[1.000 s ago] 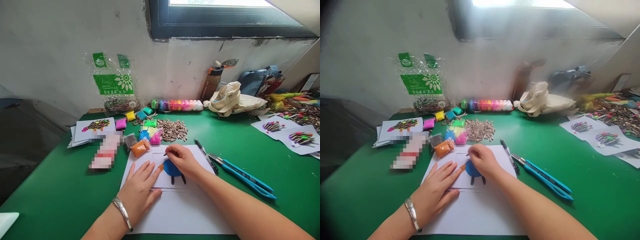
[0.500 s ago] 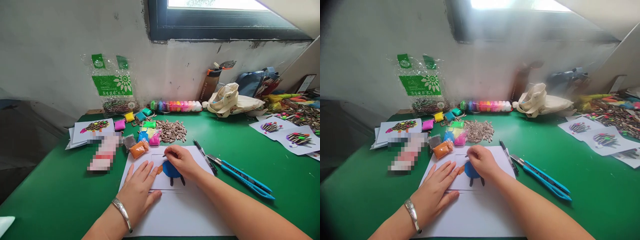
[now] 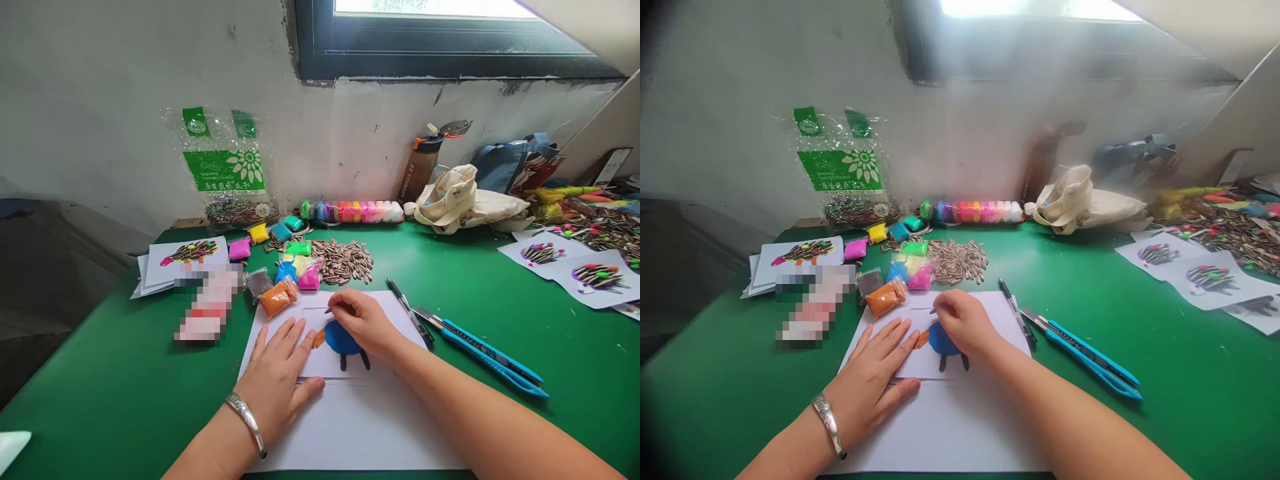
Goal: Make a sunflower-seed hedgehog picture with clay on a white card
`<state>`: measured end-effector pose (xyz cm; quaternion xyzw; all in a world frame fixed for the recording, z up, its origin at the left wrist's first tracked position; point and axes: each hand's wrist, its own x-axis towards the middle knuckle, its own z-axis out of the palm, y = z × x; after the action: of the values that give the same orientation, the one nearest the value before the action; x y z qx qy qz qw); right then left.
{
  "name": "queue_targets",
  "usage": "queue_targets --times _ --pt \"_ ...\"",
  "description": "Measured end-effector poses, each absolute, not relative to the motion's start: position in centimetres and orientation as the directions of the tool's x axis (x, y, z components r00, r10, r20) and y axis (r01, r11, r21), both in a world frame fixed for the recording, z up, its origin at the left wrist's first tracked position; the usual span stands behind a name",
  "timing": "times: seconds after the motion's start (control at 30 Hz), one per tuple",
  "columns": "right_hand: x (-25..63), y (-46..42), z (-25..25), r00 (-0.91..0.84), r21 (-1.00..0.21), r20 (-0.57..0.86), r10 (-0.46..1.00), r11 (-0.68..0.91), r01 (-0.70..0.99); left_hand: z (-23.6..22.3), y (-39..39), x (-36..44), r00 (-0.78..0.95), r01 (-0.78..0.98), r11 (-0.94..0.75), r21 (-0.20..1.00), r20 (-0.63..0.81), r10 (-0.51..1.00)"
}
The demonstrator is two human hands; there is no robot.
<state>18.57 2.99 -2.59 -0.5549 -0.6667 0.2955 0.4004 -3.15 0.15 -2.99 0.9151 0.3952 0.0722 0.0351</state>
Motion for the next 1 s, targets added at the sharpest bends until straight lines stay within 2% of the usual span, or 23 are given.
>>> queue_targets --times 0.47,0.8,1.0 --pt "18.5 3.0 -2.5 -0.068 -0.835 0.201 0.977 0.207 0.51 -2.9 0.2 -3.2 0.674 0.722 -0.677 0.141 0.073 0.735" --pt "18.6 3.0 -2.5 -0.074 -0.838 0.192 0.979 0.203 0.507 -1.4 0.1 -2.3 0.645 0.761 -0.635 0.133 -0.057 0.762" --pt "18.6 3.1 -2.5 -0.069 -0.838 0.19 0.979 0.199 0.508 -2.1 0.0 -2.3 0.653 0.754 -0.648 0.108 -0.008 0.758"
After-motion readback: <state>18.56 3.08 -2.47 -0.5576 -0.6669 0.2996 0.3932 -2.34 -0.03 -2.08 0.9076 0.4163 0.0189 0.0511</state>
